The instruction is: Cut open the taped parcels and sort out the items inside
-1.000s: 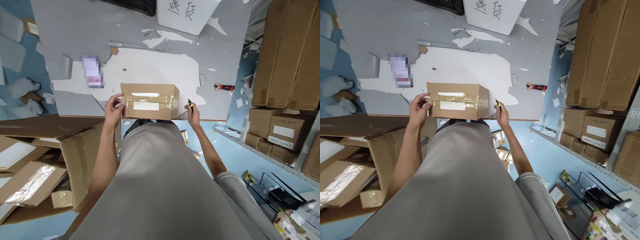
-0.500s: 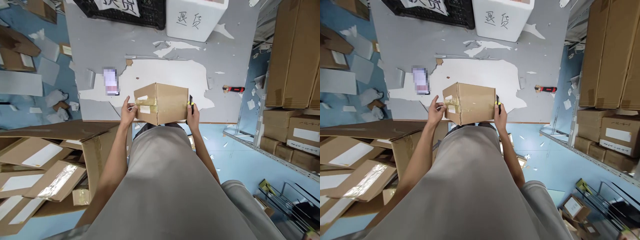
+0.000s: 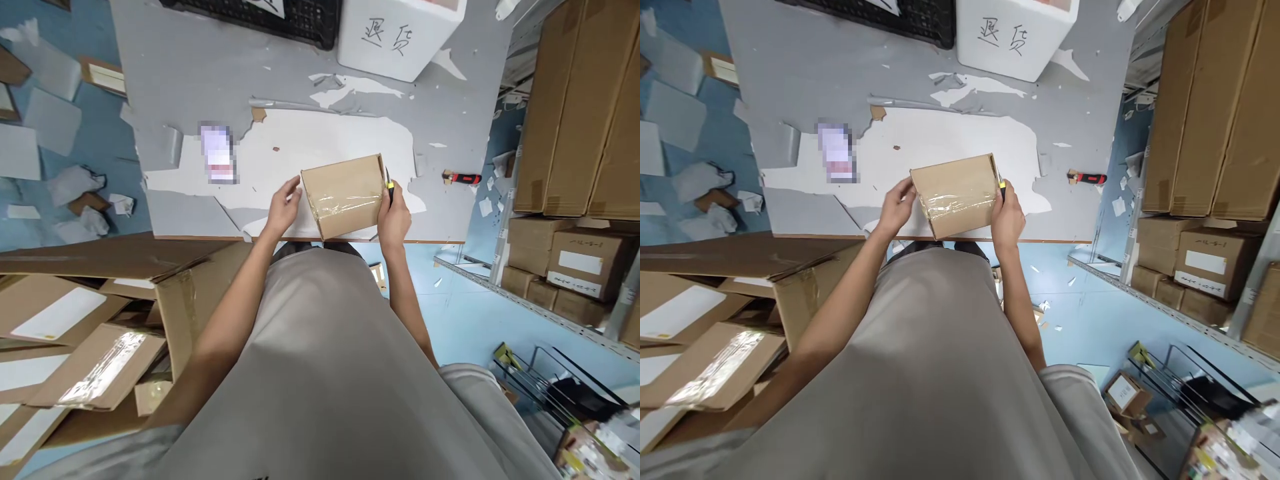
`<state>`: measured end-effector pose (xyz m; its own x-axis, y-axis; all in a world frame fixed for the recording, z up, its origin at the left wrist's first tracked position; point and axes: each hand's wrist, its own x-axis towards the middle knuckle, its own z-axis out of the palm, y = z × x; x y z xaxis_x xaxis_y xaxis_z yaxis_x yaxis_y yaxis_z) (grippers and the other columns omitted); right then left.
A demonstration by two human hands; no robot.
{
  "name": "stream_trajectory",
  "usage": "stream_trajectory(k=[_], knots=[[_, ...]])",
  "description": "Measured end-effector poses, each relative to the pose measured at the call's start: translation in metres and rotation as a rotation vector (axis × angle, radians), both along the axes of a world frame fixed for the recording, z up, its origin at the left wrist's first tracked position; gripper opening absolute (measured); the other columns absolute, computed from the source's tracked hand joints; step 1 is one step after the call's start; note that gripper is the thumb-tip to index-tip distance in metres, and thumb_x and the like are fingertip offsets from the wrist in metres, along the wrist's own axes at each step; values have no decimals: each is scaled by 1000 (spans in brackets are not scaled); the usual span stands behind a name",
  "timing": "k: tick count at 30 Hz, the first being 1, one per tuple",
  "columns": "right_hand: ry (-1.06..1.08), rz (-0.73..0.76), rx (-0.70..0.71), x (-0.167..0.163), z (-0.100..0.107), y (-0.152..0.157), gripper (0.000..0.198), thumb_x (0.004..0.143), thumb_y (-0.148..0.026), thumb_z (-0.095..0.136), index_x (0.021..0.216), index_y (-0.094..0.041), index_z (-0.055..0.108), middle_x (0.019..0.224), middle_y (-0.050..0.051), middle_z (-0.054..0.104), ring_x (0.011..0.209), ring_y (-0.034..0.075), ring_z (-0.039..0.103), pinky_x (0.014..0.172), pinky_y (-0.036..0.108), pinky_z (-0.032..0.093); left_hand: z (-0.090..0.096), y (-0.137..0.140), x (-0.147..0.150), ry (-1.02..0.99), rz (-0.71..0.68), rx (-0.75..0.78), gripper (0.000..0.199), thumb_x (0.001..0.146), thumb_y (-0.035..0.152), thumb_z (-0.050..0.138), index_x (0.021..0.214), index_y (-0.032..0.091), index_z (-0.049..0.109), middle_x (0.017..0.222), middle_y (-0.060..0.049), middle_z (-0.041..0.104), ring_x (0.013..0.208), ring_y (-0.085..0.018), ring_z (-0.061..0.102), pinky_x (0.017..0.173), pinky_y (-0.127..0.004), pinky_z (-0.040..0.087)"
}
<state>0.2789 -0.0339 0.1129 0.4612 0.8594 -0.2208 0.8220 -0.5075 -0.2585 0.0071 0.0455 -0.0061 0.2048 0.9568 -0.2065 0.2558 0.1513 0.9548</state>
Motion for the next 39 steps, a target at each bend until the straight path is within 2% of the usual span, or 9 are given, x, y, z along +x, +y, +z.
stream_trajectory(k=[3,6,8,15,17,20,24,28,39], knots=[[-13,3,-7,0,1,5,68,125,-46,13,178,-23,49,150,22,76,131,33,77,105,43,61,31,14,2,-11,87,37,55,109,71,68,141,27,78,148,-13,79,142,-30,74,115,-47,66],[-9,-32,-46,0,10,8,68,124,-42,12,176,-19,50,152,23,76,135,34,76,108,44,61,54,29,10,-41,-8,73,47,100,59,84,131,24,81,138,-11,81,129,-30,78,107,-45,69],[-5,-29,-63,-2,17,8,66,124,-39,13,175,-18,50,152,23,75,137,33,75,110,44,60,59,38,14,-73,-58,78,40,97,49,88,124,21,81,130,-11,81,122,-29,78,104,-45,71],[-151,-57,-96,-32,59,-11,66,125,-41,19,182,-16,40,162,28,65,142,37,74,111,48,61,58,44,7,-127,-103,55,28,93,34,88,116,20,80,119,-8,81,119,-29,77,104,-49,72],[-108,-26,-71,-49,71,-16,64,125,-41,22,183,-19,37,165,27,65,143,38,73,112,49,61,59,44,7,-131,-111,64,26,94,32,86,116,20,81,119,-8,81,118,-28,78,103,-49,72],[100,124,-75,-77,83,-17,58,125,-42,31,179,-25,47,162,20,71,141,34,74,114,47,61,61,44,9,-126,-128,81,24,94,30,83,116,20,82,119,-8,82,114,-27,79,101,-48,73],[267,256,-137,-105,87,-9,55,123,-37,39,173,-24,58,153,16,79,139,34,76,116,47,62,60,45,11,-124,-142,95,20,95,29,82,113,21,82,117,-7,82,111,-27,79,102,-48,74],[192,258,-265,-116,88,1,54,123,-35,43,173,-21,60,151,18,80,133,35,80,113,46,62,54,44,13,-157,-131,81,21,93,27,83,113,22,81,117,-6,81,113,-27,78,105,-51,73],[147,291,-406,-129,97,14,52,124,-29,41,171,-18,60,136,17,87,125,37,82,105,43,62,49,40,16,-129,-102,99,19,96,27,81,115,22,80,121,-6,80,117,-27,78,104,-49,73]])
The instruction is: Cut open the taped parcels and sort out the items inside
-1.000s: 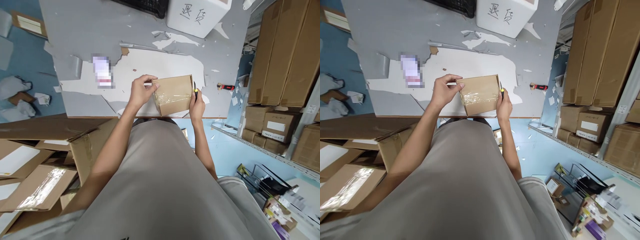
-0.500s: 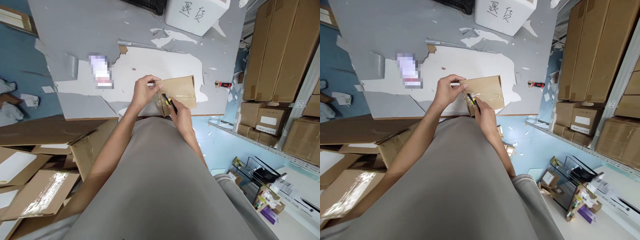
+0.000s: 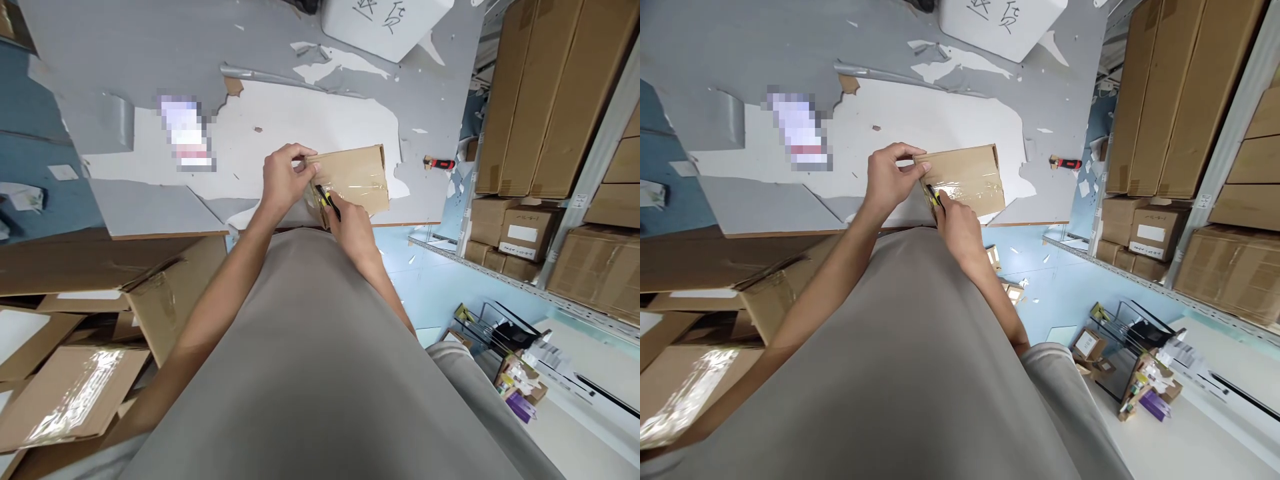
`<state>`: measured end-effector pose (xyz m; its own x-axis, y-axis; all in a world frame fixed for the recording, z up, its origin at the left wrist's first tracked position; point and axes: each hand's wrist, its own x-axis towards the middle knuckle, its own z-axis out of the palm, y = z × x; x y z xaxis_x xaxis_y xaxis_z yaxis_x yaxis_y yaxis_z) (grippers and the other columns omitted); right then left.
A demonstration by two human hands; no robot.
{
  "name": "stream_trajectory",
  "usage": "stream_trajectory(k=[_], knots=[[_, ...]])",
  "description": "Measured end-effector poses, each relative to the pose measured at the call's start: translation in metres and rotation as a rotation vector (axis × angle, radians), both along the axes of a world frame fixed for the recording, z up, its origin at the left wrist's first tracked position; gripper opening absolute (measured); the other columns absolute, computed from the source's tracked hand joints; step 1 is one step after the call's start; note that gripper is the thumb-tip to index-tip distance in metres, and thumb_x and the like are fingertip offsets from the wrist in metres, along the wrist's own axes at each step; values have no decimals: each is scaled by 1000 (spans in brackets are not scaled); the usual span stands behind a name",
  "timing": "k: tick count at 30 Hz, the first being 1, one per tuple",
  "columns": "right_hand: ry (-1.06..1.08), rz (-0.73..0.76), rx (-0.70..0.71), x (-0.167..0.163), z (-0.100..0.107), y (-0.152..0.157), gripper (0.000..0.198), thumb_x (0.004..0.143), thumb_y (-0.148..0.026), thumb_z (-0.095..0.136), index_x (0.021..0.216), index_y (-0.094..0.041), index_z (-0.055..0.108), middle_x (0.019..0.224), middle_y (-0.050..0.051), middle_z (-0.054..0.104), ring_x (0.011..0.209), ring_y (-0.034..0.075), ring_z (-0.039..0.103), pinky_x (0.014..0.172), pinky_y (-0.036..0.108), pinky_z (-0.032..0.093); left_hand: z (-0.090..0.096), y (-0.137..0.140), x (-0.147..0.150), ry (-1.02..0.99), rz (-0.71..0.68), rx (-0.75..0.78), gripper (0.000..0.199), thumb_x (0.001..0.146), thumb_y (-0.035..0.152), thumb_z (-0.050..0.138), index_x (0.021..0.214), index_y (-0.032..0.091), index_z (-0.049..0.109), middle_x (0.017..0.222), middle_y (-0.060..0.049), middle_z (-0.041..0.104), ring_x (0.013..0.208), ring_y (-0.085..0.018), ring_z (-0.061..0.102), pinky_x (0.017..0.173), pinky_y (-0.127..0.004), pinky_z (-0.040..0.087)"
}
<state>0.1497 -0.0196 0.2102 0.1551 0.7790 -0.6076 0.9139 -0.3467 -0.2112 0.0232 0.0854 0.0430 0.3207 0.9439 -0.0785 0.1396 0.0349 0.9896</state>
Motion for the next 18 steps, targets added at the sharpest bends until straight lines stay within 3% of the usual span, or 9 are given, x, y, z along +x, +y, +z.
stream_trajectory(k=[7,10,14,18], knots=[[-23,62,-212,-12,13,-25,56,123,-29,44,177,-23,56,128,18,88,111,39,84,91,45,63,5,-5,-3,2,11,-19,20,96,30,82,114,22,83,121,-7,82,117,-27,77,105,-47,73],[-15,17,-210,-10,14,-41,59,122,-28,43,181,-22,51,128,20,88,110,40,86,90,46,64,6,-5,-3,18,12,-24,23,97,32,83,117,21,83,122,-8,82,119,-27,78,106,-46,73],[119,-129,39,17,13,-64,47,122,-35,51,166,-27,67,130,14,89,114,36,85,94,42,63,9,-6,-4,33,43,-30,34,98,42,85,125,21,83,129,-10,82,125,-29,79,110,-46,71],[105,-418,377,68,-5,-74,41,125,-45,45,145,-25,74,129,14,86,115,30,82,97,38,60,11,-17,-1,33,104,-34,53,99,60,86,137,23,79,141,-13,80,135,-32,77,118,-50,67]])
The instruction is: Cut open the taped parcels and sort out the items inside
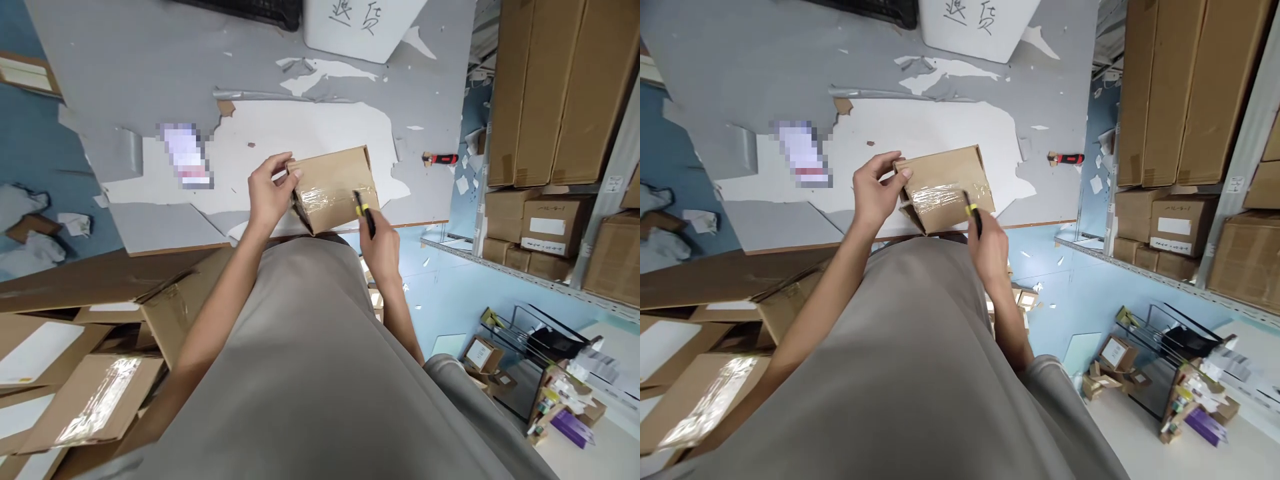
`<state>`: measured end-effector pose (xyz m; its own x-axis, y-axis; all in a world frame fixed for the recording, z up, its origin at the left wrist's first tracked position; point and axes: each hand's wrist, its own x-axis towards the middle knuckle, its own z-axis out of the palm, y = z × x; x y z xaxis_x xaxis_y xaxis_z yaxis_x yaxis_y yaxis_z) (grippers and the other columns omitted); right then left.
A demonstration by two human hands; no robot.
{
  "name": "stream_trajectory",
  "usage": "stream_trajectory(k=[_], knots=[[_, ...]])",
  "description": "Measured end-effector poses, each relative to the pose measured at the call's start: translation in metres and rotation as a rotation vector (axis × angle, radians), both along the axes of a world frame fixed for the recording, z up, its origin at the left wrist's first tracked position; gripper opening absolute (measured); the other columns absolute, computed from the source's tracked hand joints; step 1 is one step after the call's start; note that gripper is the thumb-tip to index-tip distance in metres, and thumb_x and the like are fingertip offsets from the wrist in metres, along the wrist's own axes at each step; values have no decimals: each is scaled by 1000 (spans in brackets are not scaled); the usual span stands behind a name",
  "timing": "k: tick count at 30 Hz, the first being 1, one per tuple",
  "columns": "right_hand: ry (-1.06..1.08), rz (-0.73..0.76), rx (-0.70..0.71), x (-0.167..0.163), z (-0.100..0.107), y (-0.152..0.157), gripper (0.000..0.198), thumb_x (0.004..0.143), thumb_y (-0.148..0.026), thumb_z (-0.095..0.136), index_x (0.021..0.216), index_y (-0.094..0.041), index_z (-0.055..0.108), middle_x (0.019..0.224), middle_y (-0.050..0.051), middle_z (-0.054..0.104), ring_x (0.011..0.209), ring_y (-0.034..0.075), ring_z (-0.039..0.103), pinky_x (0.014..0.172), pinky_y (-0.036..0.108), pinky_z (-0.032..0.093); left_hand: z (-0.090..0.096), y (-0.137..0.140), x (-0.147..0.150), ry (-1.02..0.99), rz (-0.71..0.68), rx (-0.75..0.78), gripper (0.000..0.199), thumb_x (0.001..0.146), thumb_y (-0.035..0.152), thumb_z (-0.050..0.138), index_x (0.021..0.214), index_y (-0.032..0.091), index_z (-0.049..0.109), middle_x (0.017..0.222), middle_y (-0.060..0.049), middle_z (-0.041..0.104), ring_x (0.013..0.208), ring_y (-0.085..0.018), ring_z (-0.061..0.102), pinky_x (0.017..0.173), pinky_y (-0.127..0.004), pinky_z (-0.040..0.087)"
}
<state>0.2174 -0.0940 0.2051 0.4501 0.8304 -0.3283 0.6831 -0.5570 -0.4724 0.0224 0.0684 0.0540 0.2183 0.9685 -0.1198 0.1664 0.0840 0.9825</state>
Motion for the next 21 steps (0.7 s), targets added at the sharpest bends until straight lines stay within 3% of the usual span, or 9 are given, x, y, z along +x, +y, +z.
stream_trajectory(k=[4,9,16,21], knots=[[-45,-169,94,43,-32,7,44,126,-47,39,143,-22,71,126,17,83,112,27,78,98,37,59,-2,-18,8,28,76,26,65,104,73,77,147,25,74,154,-15,75,148,-34,71,132,-53,56],[22,-165,47,50,-54,5,34,126,-43,41,138,-22,66,122,14,83,108,27,79,95,35,57,-4,-28,22,110,166,87,67,107,71,73,155,25,66,159,-16,70,157,-34,64,140,-54,45],[70,-49,-21,52,-43,-12,28,124,-34,45,137,-20,67,121,13,83,112,27,78,96,33,56,2,-25,35,172,161,81,62,95,60,87,144,27,66,148,-13,73,142,-34,71,132,-54,55],[54,74,-34,63,-33,2,33,125,-31,40,137,-19,68,125,15,81,113,28,77,97,34,54,8,-26,35,191,177,96,60,94,62,86,138,27,66,143,-13,74,137,-34,72,127,-54,57]])
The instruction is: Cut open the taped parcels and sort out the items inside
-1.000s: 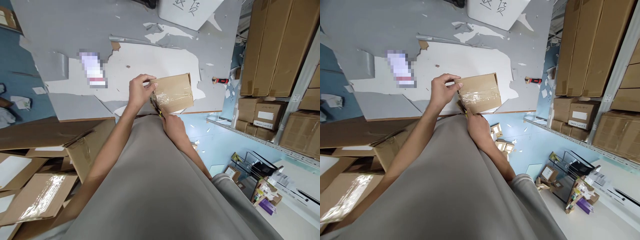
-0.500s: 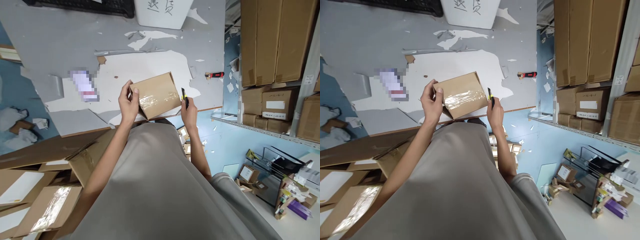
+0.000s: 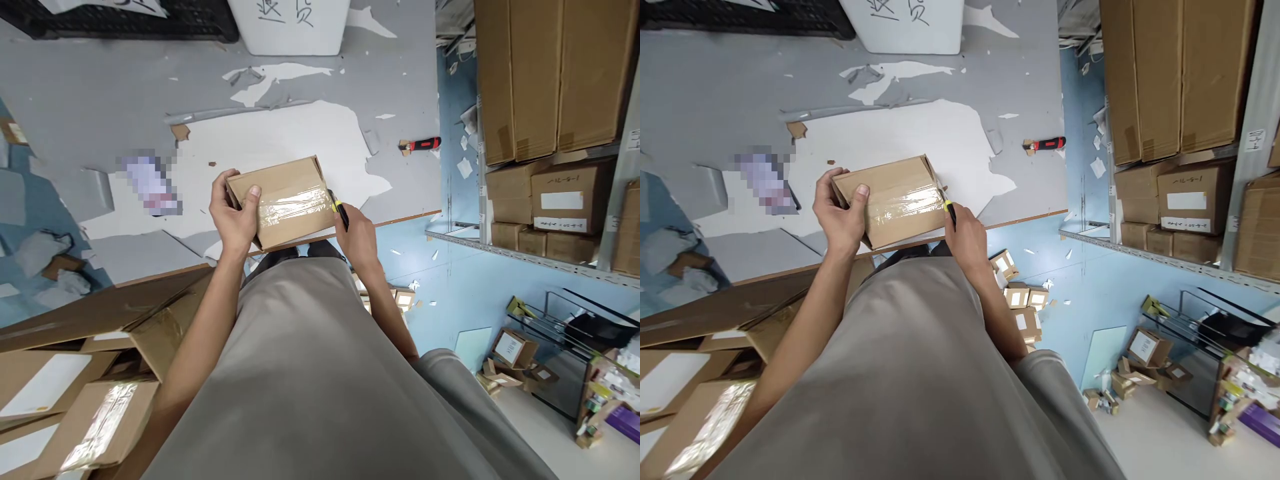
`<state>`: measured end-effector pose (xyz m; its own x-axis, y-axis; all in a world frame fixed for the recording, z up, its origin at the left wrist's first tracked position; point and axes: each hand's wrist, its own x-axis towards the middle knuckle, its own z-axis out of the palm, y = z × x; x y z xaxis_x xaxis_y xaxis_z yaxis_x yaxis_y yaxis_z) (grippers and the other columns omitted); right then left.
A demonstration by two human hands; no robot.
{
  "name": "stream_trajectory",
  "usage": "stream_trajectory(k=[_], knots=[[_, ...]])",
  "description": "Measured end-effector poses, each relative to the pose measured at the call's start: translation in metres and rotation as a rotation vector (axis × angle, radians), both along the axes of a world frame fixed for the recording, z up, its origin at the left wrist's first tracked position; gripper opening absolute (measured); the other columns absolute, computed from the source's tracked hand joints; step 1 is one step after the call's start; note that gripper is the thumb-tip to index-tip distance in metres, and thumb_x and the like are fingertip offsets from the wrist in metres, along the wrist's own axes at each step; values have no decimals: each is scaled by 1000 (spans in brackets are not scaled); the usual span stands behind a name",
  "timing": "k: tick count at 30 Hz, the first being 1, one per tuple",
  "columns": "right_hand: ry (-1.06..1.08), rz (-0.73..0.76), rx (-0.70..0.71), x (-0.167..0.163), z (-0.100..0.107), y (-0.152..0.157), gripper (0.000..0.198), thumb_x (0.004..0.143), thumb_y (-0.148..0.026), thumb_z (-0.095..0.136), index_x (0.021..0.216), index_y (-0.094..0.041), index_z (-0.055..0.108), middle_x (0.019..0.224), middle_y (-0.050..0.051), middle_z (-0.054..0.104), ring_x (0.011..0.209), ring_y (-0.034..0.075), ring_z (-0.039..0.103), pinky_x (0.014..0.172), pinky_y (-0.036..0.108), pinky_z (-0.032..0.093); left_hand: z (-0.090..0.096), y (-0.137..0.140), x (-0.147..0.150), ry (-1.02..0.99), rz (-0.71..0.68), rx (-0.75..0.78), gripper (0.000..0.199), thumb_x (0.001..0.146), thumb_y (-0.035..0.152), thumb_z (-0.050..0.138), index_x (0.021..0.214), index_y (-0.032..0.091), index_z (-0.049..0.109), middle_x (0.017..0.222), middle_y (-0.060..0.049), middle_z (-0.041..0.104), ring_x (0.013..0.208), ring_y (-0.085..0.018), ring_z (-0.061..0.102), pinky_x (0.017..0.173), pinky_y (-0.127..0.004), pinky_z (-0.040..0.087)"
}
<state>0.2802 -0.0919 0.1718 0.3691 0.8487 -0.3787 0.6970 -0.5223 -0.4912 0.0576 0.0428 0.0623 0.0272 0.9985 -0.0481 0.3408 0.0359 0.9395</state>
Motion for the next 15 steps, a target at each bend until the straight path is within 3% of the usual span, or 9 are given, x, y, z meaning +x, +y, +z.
stream_trajectory(k=[5,10,15], knots=[[-51,79,-107,3,9,24,34,123,-24,40,141,-17,68,124,16,82,112,30,78,99,37,55,2,0,1,28,7,13,59,96,63,85,137,26,66,141,-12,74,136,-31,71,125,-50,58],[-104,118,-232,-2,18,42,37,122,-20,40,150,-13,64,124,21,84,116,34,81,100,42,60,0,1,2,-9,3,48,59,98,53,86,136,15,64,134,-11,72,123,-23,69,122,-45,56],[-144,125,-332,-6,28,44,40,123,-19,39,158,-12,57,130,24,83,121,35,81,102,44,61,1,-2,9,22,48,21,54,95,48,89,131,17,62,127,-9,69,120,-23,68,119,-43,57]])
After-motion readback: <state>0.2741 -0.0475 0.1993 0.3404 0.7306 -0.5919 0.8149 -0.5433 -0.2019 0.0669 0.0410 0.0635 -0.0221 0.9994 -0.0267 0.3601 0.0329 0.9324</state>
